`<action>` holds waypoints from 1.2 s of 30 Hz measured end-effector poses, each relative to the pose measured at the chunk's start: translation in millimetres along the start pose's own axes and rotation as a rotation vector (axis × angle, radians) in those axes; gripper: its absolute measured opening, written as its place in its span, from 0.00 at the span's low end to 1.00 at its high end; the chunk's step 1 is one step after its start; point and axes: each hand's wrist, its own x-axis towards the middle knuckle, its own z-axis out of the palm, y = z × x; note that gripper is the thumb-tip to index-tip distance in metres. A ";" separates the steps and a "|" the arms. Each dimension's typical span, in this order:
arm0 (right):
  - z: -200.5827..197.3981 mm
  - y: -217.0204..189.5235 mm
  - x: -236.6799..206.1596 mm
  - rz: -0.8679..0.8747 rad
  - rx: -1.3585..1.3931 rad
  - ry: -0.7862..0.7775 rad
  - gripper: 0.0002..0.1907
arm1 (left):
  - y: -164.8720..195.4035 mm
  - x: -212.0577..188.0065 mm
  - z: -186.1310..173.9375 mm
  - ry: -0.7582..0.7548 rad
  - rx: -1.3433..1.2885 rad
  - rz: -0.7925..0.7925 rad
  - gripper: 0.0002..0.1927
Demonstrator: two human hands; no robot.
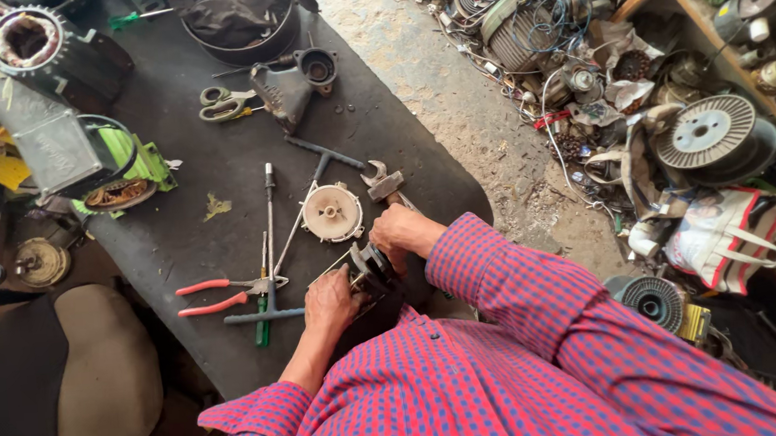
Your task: The person disassembles a small electric motor component on a workbench, using a hammer, wrench, and screwdriver to remove a gear and internal parts. They then move to the floor to continue disassembling the motor shaft and bearing assembly.
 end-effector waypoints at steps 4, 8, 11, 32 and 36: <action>10.8 -2.6 -8.4 -0.039 -0.119 0.087 0.13 | -8.1 10.8 -3.0 -0.002 0.009 0.041 0.48; 43.7 -15.8 -37.6 0.102 -0.006 0.610 0.19 | -5.5 41.0 -28.0 -0.299 -0.041 -0.106 0.56; 56.2 -20.2 -38.2 0.135 0.112 0.609 0.22 | -4.3 42.2 -35.8 -0.317 -0.064 -0.158 0.55; 33.3 32.3 -42.6 -0.061 1.639 0.418 0.19 | -2.1 10.6 -8.1 -0.160 -0.145 -0.114 0.50; 32.6 27.3 -37.1 0.286 1.225 0.078 0.18 | -4.8 10.3 -8.1 -0.211 -0.131 -0.151 0.50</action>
